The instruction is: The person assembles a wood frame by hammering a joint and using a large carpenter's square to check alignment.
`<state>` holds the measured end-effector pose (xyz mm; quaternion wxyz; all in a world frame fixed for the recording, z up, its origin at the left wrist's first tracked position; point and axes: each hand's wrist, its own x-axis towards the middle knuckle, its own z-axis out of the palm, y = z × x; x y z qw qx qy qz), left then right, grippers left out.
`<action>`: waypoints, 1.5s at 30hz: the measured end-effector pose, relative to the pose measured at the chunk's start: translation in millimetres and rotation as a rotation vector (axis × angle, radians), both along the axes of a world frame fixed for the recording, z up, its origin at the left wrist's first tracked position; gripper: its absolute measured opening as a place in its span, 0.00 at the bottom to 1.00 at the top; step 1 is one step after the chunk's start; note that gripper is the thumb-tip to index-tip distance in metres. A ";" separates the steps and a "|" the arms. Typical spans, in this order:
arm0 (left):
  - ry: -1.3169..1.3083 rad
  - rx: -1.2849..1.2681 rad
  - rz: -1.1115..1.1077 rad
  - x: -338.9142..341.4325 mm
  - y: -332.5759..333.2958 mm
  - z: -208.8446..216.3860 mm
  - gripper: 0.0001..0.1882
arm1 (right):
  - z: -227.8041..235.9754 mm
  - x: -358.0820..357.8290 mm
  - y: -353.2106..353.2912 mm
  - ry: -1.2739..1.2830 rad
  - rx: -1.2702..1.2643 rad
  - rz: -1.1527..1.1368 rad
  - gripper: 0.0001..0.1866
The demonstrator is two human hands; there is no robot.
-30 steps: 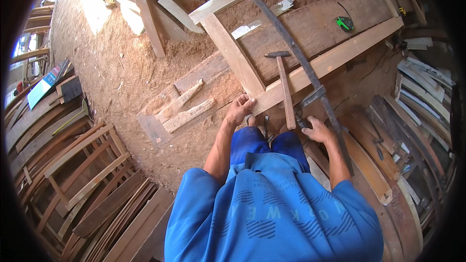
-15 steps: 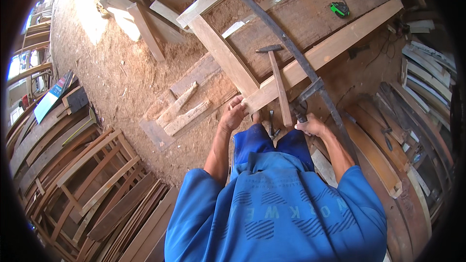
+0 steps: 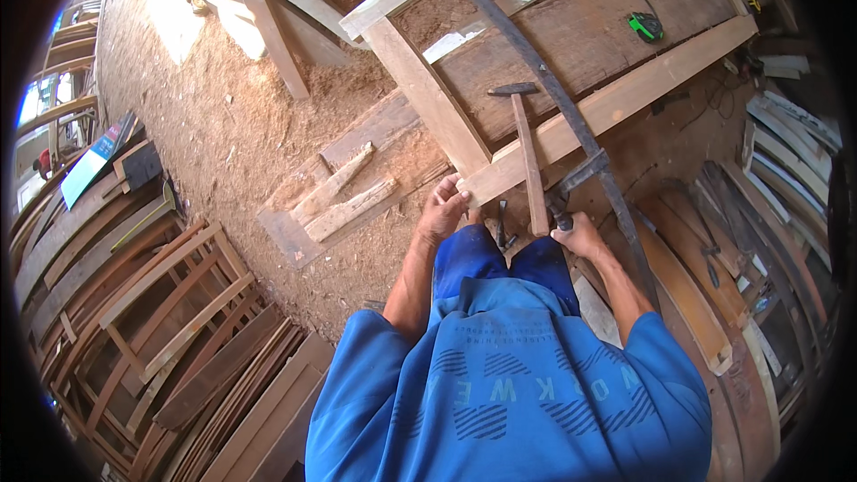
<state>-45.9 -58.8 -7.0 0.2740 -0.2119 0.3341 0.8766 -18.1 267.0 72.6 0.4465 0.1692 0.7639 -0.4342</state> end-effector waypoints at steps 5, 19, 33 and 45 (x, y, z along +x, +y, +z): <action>-0.032 -0.058 -0.005 -5.2 4.4 11.1 0.19 | -0.5 15.5 -18.1 0.355 0.508 0.090 0.15; -0.069 -0.362 -0.056 -16.9 18.1 16.0 0.10 | -17.4 -3.0 7.4 -0.197 -0.126 0.037 0.13; -0.031 -0.381 -0.070 -19.3 15.5 13.8 0.09 | -21.3 -15.5 15.5 -0.241 -0.142 0.008 0.15; -0.054 -0.351 -0.070 -18.5 11.8 13.1 0.12 | 14.5 4.0 -36.0 0.329 0.630 0.122 0.20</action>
